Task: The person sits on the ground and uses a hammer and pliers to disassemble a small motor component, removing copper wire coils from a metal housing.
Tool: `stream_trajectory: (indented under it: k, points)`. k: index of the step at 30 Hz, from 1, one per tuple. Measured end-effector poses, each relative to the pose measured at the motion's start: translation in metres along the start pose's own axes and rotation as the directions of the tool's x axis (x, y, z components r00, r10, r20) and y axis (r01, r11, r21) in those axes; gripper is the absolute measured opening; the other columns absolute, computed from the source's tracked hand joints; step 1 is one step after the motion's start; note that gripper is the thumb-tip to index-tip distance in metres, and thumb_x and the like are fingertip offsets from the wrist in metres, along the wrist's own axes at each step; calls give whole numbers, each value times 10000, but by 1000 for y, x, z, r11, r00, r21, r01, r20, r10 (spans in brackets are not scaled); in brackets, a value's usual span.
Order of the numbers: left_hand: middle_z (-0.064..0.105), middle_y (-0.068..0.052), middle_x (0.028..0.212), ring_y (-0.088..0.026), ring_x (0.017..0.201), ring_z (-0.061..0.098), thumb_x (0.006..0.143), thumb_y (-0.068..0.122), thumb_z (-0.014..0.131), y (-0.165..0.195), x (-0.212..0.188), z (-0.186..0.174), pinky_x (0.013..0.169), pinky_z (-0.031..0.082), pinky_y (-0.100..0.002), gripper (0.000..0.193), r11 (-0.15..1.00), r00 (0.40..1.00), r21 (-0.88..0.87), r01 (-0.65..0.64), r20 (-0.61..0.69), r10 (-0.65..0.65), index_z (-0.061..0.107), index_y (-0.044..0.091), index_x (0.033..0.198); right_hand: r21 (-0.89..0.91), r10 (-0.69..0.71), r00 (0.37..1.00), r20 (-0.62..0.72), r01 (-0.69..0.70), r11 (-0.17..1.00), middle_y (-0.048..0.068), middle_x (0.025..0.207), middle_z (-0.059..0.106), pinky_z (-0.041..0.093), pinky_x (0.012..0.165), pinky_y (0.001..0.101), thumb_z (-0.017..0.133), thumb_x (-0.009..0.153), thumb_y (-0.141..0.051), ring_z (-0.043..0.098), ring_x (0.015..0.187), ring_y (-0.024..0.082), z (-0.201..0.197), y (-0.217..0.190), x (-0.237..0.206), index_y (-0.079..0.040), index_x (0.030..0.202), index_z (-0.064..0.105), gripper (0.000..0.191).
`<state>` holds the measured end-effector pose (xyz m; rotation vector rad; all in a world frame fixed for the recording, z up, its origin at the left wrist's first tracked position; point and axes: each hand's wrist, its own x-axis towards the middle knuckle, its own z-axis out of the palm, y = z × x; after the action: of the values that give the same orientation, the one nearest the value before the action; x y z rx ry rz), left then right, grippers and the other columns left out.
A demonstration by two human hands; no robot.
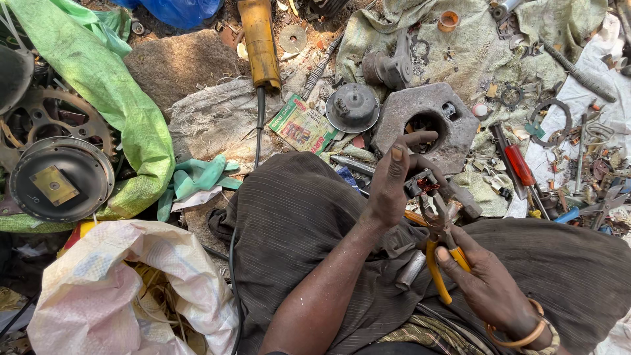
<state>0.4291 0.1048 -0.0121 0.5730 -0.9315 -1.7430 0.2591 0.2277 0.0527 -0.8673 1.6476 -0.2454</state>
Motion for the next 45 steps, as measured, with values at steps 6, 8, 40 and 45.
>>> stream_trajectory:
  k: [6, 8, 40, 45]
  points:
    - [718, -37, 855, -156, 840, 750, 1019, 803, 258, 20, -5, -5, 723, 585, -304, 846, 858, 995, 505, -96, 56, 78, 606, 68, 1255, -34, -88, 996, 0, 88, 996, 114, 1168, 738, 550, 987, 388, 574, 951, -254, 710, 1155, 218, -1, -6, -5, -82, 1397, 608, 479]
    - [701, -36, 846, -153, 844, 748, 1031, 790, 285, 24, -5, -6, 729, 587, -311, 804, 817, 989, 558, -146, 93, 114, 630, 78, 1173, -114, -30, 999, -21, 28, 993, 113, 1160, 739, 585, 925, 406, 572, 967, -265, 739, 1092, 233, -3, -7, -4, -131, 1452, 580, 503]
    - [730, -154, 990, -212, 932, 688, 1193, 579, 350, -15, -13, 10, 826, 575, -362, 698, 951, 989, -274, 147, 72, -132, 692, -28, 1152, 801, -467, 833, 296, 49, 596, 91, 714, 538, 512, 487, 398, 673, 979, -327, 567, 551, 225, -22, -35, -43, 4, 1010, 591, 343]
    - [687, -58, 1267, -143, 1084, 694, 979, 520, 627, 25, -6, -7, 917, 560, -306, 664, 965, 889, -203, 166, 454, -58, 461, 161, 1512, 711, -274, 844, 461, -167, 683, 98, 734, 520, 514, 514, 367, 670, 955, -402, 559, 566, 208, -17, 16, -16, 36, 1031, 542, 462]
